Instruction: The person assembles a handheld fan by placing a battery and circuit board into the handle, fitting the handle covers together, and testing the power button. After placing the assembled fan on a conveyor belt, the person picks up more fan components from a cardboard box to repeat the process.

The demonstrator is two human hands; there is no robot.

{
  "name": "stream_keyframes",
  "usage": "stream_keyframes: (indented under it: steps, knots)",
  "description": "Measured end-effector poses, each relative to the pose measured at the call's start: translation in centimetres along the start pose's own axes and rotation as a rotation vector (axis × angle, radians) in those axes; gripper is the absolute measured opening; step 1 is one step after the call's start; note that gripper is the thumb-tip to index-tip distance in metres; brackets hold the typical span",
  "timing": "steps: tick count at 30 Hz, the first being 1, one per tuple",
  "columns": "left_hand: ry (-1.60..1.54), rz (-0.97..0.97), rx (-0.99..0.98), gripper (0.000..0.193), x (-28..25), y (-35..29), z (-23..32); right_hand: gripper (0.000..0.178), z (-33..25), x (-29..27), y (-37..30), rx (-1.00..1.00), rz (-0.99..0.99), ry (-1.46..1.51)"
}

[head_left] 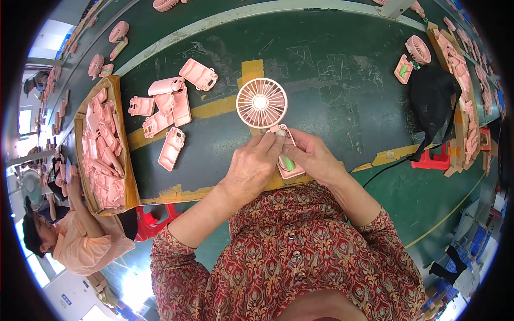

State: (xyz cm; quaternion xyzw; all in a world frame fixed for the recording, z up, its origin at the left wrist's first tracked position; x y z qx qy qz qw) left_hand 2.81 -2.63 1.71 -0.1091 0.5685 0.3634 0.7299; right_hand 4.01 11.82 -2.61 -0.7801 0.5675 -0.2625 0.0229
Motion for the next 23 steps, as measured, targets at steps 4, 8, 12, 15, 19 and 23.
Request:
stream_keyframes:
  steps: [4, 8, 12, 15, 19, 23]
  knots:
    - [-0.079, 0.092, 0.018, 0.036, 0.1, 0.1, -0.7, 0.025, -0.1, -0.1, -0.2, 0.005, -0.011, -0.026]
    - [-0.166, 0.113, -0.024, 0.038, -0.4, 0.3, -0.8, 0.026, -0.3, -0.2, -0.1, 0.057, -0.051, 0.072]
    - [-0.21, 0.105, -0.183, 0.041, 0.2, 0.0, -1.0, 0.033, -0.3, -0.7, 1.1, 0.177, 0.081, -0.098]
    - [-0.247, 0.122, -0.256, 0.039, 0.0, -0.2, -1.0, 0.034, -0.7, -0.2, 1.1, 0.152, 0.122, -0.032]
    - [-0.236, 0.268, -0.235, 0.028, 0.0, -1.5, -1.6, 0.034, 0.0, -0.1, 1.3, 0.132, 0.127, 0.039]
    - [-0.233, 0.333, -0.238, 0.019, -0.3, -1.9, -1.7, 0.033, 0.1, 0.2, 1.4, 0.103, 0.152, 0.039]
Point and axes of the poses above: each hand's wrist, its own y-axis towards the middle knuckle, its own x-axis out of the palm, z = x × y, the point moved 2 cm from there along y, towards the middle knuckle, and after that the axes turned 4 degrees about x, right-handed, at the moved point
